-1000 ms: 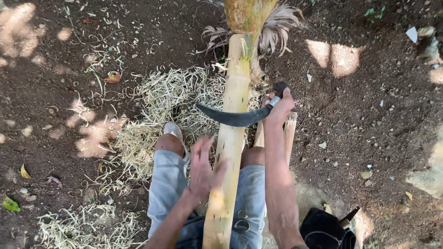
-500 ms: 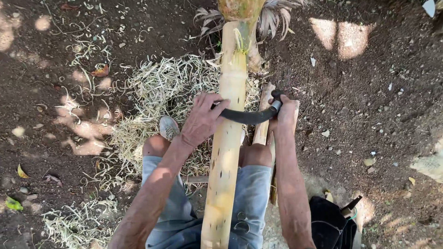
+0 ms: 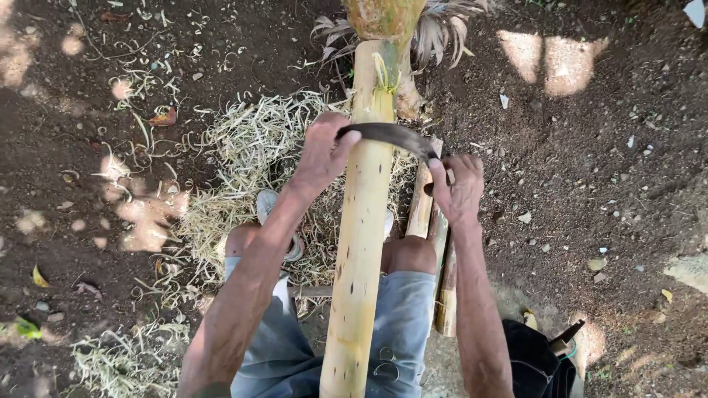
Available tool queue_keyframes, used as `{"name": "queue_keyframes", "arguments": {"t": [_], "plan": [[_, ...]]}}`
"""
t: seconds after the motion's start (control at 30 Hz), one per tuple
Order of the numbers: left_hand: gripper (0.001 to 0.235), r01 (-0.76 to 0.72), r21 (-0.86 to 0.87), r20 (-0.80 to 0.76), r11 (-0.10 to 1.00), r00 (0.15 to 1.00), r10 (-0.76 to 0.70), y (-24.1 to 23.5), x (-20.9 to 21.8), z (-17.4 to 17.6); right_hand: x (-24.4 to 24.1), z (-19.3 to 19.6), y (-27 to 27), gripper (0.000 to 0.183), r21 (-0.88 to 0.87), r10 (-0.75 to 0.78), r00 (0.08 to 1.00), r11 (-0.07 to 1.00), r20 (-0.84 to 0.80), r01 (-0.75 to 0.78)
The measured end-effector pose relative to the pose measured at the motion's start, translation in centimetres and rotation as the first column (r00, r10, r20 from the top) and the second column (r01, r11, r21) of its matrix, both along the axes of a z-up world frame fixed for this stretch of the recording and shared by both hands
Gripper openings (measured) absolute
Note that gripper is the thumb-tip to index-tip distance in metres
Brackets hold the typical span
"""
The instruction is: Shaving bark from a wooden pole using a curved blade in an outdoor setting.
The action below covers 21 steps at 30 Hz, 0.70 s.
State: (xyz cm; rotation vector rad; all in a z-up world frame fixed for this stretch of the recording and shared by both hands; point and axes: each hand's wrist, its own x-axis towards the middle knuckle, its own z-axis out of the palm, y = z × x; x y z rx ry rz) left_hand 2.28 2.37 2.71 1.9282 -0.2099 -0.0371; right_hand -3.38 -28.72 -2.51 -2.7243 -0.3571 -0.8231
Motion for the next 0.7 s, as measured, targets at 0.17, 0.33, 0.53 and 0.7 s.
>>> {"name": "queue_keyframes", "arguments": {"t": [0.17,0.33,0.53,0.7], "plan": [[0.015,-0.035,-0.030,0.152,0.999,0.988,0.039,-1.7,1.8,-2.8,3.4,2.1,3.2,0.048,0.458,0.118,0.880,0.881,-0.459,0.121],[0.011,-0.156,-0.033,0.355,0.987,0.922,0.157,-2.9,4.5,-2.3,7.9,3.7,4.2,0.054,0.179,-0.078,0.883,0.967,-0.463,0.179],[0.016,-0.200,-0.104,0.219,0.974,0.951,0.219,-3.4,8.2,-1.2,11.9,6.4,6.6,0.036,0.111,0.010,0.952,0.993,-0.307,0.026],[0.015,-0.199,-0.155,0.157,0.968,0.962,0.223,-3.8,9.6,-2.5,14.0,6.0,7.7,0.023,0.260,0.136,0.969,0.962,-0.208,-0.079]]}}
